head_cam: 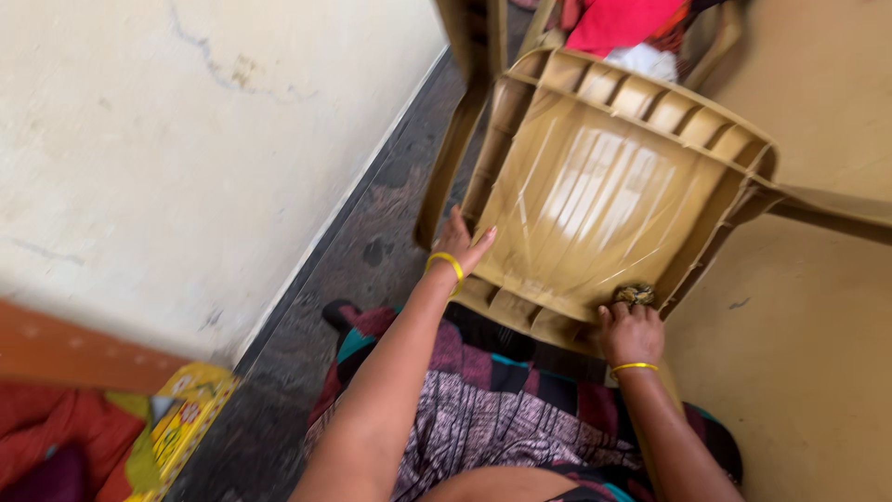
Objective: The person cleans the underside of a beige plastic chair using a patterned cloth. They wipe the seat bottom and legs while the chair is inverted, then flip it upright to continue cleaning the legs and underside.
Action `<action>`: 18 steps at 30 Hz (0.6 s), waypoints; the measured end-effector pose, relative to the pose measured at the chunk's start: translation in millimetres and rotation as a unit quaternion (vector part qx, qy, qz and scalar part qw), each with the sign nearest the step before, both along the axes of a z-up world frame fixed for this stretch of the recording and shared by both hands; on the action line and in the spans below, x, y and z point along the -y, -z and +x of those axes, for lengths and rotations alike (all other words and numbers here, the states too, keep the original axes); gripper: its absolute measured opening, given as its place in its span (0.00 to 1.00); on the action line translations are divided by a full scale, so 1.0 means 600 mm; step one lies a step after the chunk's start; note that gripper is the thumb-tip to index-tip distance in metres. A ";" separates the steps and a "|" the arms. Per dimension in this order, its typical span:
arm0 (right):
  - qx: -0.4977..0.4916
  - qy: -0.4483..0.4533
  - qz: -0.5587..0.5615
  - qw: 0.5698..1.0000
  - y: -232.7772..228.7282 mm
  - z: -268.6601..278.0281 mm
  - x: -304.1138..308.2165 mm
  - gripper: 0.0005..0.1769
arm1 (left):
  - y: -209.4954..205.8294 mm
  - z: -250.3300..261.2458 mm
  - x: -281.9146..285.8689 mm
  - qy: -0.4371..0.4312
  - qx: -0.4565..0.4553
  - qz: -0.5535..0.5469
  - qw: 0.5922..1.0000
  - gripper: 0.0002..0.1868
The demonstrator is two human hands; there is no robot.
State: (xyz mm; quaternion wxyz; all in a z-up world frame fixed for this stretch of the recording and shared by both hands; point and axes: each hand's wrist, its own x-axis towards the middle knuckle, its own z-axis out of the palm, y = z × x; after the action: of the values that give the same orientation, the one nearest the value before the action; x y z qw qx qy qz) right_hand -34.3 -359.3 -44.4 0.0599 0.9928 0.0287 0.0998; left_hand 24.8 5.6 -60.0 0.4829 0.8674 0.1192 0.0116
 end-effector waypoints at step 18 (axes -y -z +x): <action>-0.216 -0.270 0.164 0.924 -0.086 0.040 -0.367 0.26 | -0.014 -0.021 -0.007 -0.019 0.043 -0.053 0.997 0.61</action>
State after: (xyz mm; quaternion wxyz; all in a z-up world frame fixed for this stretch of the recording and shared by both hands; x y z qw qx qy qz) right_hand -10.4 -138.8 7.4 -0.1410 0.9407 0.2914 -0.1012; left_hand 12.5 10.1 -51.8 0.5323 0.8370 0.1154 0.0522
